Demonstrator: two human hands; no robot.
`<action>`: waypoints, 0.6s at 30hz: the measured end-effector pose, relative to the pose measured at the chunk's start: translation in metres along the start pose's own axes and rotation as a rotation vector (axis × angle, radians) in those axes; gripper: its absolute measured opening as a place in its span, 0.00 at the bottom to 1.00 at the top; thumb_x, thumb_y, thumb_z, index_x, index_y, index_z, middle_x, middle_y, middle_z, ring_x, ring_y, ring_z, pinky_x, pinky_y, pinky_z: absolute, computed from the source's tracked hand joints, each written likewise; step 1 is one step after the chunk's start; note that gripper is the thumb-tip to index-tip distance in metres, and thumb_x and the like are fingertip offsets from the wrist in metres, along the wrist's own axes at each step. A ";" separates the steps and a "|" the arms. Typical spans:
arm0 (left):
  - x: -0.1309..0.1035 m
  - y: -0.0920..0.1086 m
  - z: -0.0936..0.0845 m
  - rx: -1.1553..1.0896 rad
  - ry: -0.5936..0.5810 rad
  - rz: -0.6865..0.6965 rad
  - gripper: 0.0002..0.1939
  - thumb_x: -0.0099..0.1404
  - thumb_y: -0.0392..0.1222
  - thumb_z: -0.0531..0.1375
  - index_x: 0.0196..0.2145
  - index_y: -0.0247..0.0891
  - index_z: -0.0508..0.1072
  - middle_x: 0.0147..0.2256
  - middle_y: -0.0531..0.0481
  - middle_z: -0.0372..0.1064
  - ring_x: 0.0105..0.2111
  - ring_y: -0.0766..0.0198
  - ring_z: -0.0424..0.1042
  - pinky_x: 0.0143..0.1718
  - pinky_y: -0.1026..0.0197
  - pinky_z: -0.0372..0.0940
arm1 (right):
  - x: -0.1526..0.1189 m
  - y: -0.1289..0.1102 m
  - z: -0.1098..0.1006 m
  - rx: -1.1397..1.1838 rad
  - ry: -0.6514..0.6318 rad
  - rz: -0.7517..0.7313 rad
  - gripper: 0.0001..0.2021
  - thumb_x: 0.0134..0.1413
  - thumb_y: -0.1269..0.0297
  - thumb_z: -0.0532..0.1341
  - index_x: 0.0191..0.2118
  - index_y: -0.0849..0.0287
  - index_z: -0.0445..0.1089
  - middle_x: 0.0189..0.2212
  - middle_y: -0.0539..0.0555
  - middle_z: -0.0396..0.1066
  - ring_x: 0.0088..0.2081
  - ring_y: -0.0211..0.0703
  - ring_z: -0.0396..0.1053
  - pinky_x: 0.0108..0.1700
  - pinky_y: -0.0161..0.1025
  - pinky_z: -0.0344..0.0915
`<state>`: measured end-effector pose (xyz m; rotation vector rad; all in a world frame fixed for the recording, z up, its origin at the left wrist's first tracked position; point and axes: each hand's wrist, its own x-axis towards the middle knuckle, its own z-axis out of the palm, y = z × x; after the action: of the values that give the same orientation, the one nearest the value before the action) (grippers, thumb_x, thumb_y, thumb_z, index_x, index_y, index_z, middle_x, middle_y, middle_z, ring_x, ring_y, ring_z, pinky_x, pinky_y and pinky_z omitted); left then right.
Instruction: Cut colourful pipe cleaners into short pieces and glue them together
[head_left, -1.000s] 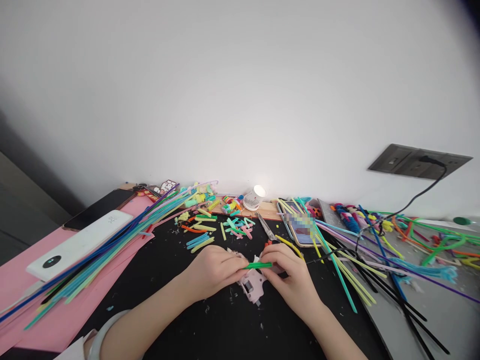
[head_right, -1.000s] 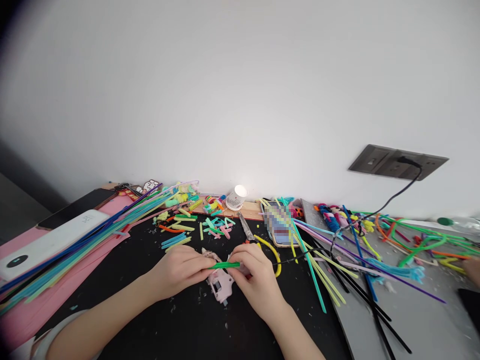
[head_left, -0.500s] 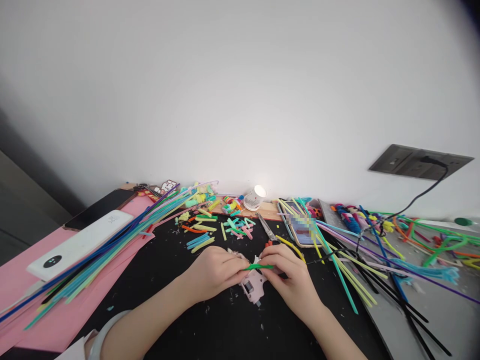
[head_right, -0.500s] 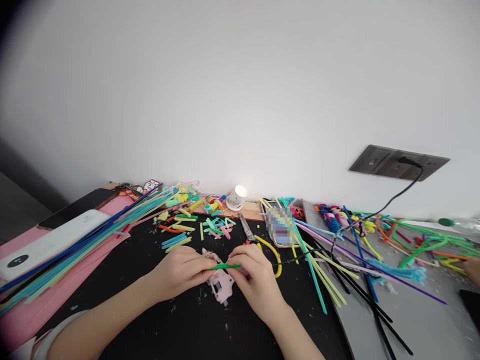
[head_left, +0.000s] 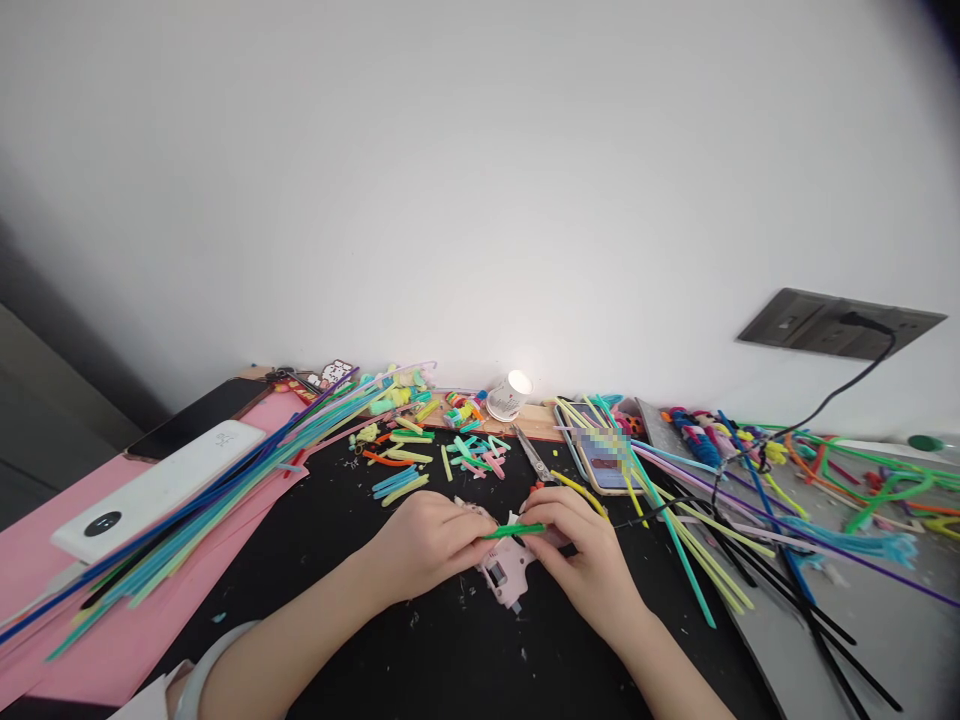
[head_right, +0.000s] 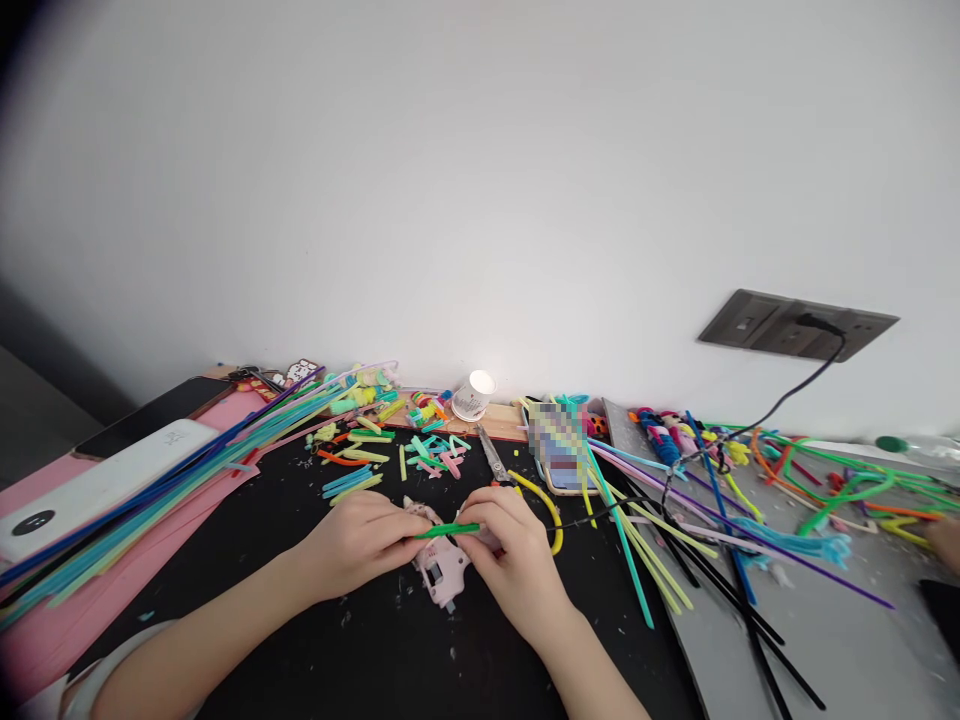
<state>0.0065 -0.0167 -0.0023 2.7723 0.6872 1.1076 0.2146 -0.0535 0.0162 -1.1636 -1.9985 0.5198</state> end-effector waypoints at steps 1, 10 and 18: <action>0.000 -0.001 0.000 0.002 -0.001 -0.002 0.04 0.63 0.38 0.55 0.34 0.39 0.70 0.24 0.56 0.72 0.21 0.70 0.69 0.23 0.66 0.55 | 0.000 0.000 0.000 -0.003 0.012 0.003 0.04 0.53 0.70 0.58 0.33 0.56 0.69 0.36 0.56 0.68 0.41 0.45 0.66 0.39 0.40 0.68; -0.002 -0.004 -0.002 0.020 -0.007 -0.031 0.07 0.65 0.39 0.53 0.37 0.38 0.70 0.27 0.54 0.74 0.23 0.69 0.71 0.23 0.66 0.58 | 0.003 -0.001 -0.003 -0.030 0.082 -0.013 0.03 0.51 0.70 0.59 0.32 0.56 0.70 0.34 0.55 0.70 0.40 0.46 0.68 0.39 0.40 0.67; -0.001 -0.003 -0.002 0.014 0.040 -0.018 0.06 0.65 0.39 0.54 0.37 0.38 0.70 0.28 0.52 0.75 0.23 0.68 0.72 0.23 0.65 0.58 | 0.002 -0.001 -0.004 -0.008 0.037 0.021 0.06 0.51 0.73 0.58 0.34 0.57 0.69 0.37 0.55 0.68 0.41 0.46 0.66 0.39 0.39 0.65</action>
<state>0.0034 -0.0147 -0.0018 2.7572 0.7255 1.1629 0.2164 -0.0520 0.0198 -1.1917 -1.9607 0.4977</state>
